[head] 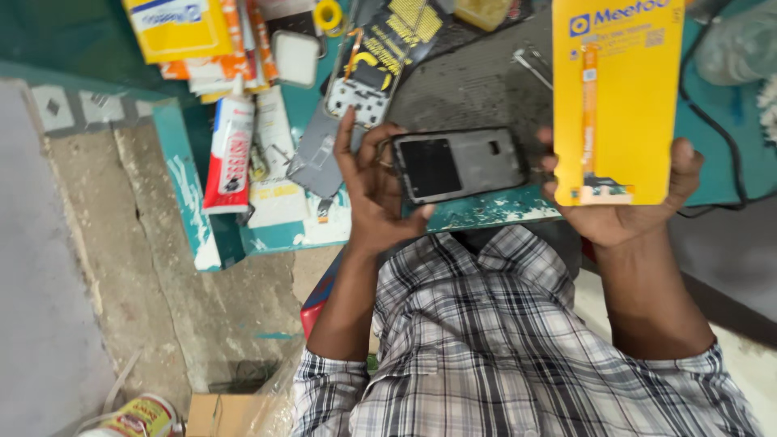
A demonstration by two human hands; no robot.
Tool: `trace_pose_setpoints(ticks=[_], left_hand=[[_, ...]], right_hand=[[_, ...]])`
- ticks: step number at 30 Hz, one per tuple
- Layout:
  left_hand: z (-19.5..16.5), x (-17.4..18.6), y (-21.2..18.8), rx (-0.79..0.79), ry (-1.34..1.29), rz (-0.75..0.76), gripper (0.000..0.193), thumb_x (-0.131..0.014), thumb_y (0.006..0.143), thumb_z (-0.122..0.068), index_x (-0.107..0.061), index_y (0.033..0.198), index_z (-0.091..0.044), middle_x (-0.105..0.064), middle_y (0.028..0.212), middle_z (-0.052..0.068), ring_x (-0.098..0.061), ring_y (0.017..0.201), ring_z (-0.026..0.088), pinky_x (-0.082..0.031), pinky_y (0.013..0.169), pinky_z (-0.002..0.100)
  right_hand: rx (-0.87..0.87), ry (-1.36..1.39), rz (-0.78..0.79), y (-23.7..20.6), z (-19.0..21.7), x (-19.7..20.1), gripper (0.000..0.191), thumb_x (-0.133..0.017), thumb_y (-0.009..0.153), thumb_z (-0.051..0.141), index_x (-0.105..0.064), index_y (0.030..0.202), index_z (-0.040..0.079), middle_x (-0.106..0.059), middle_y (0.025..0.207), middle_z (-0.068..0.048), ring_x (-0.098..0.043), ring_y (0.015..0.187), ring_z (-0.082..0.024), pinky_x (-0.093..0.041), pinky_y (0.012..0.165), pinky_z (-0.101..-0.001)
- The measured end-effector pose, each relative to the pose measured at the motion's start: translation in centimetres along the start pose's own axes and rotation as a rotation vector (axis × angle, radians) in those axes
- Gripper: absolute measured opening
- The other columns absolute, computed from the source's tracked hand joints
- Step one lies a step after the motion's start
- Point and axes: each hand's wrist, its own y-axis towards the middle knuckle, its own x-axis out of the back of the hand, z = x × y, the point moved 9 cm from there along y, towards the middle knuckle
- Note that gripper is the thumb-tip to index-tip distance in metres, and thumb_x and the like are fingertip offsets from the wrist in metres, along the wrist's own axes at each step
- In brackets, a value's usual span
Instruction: The person applies adhesive from a bottle onto a phone frame, wipes the phone with a cloth, and presses a replacement screen assembly onto the frame. They then align the phone housing, press along its edges, and work the assembled phone frame with their fingers to secure the parts together.
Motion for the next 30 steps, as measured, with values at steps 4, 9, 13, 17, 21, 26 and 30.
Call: trace_pose_setpoints(ticks=[4,9,13,17,21,26,30], left_hand=[[7.7,-0.9,0.9,-0.004,-0.052,-0.091,0.126,-0.092,0.075,-0.011,-0.007,0.169,-0.016,-0.053,0.141,0.013,-0.057,0.128,0.027,-0.047,0.117,0.043],[8.9,-1.6,0.9,0.065,-0.402,-0.14,0.127,-0.096,0.072,-0.016,-0.012,0.167,-0.016,-0.054,0.141,0.01,-0.06,0.13,0.028,-0.043,0.126,0.066],[9.1,-0.9,0.3,0.086,-0.528,-0.09,0.106,-0.089,0.08,-0.019,-0.025,0.164,-0.002,-0.055,0.139,0.01,-0.06,0.131,0.027,-0.036,0.125,0.067],[10.0,-0.4,0.0,0.107,-0.624,-0.079,0.101,-0.08,0.081,-0.02,-0.028,0.166,0.0,-0.054,0.146,0.012,-0.057,0.136,0.027,-0.028,0.129,0.067],[10.6,0.3,-0.1,0.136,-0.693,-0.076,0.103,-0.075,0.079,-0.022,-0.025,0.167,-0.003,-0.049,0.158,0.013,-0.053,0.139,0.028,-0.021,0.135,0.068],[10.4,-0.1,0.5,0.151,-0.737,-0.095,0.105,-0.073,0.078,-0.025,-0.024,0.168,-0.004,-0.05,0.148,0.014,-0.051,0.141,0.03,-0.023,0.133,0.065],[10.5,-1.7,0.8,0.179,-0.747,-0.123,0.109,-0.075,0.077,-0.027,-0.022,0.169,-0.003,-0.053,0.144,0.014,-0.053,0.139,0.031,-0.026,0.129,0.062]], right_hand=[[0.043,-0.152,-0.011,0.2,4.2,4.7,0.084,-0.072,0.1,0.05,-0.038,0.158,-0.002,-0.046,0.146,-0.038,-0.06,0.128,-0.046,-0.052,0.107,-0.0564],[0.108,-0.541,-0.129,0.3,6.6,2.9,0.086,-0.081,0.093,0.039,-0.041,0.154,-0.006,-0.055,0.142,-0.033,-0.063,0.124,-0.039,-0.058,0.104,-0.0554],[0.353,-1.267,-0.365,0.2,8.5,0.5,0.09,-0.091,0.085,0.024,-0.04,0.155,-0.001,-0.064,0.137,-0.021,-0.069,0.124,-0.028,-0.065,0.101,-0.0429],[0.589,-2.014,-0.345,-1.0,8.3,-4.3,0.102,-0.099,0.088,0.015,-0.028,0.16,0.005,-0.063,0.138,-0.018,-0.067,0.124,-0.024,-0.064,0.102,-0.0351],[0.628,-2.106,-0.341,-1.0,7.5,-5.0,0.108,-0.1,0.085,0.016,-0.022,0.16,0.008,-0.063,0.139,-0.019,-0.066,0.126,-0.025,-0.064,0.106,-0.0361],[0.652,-2.146,-0.324,-0.4,7.2,-5.9,0.108,-0.101,0.086,0.016,-0.022,0.158,0.006,-0.061,0.14,-0.021,-0.067,0.131,-0.027,-0.064,0.107,-0.0355],[0.654,-2.119,-0.327,-1.7,7.9,-4.9,0.107,-0.103,0.084,0.011,-0.024,0.156,0.006,-0.062,0.137,-0.021,-0.067,0.13,-0.027,-0.064,0.105,-0.0356]])
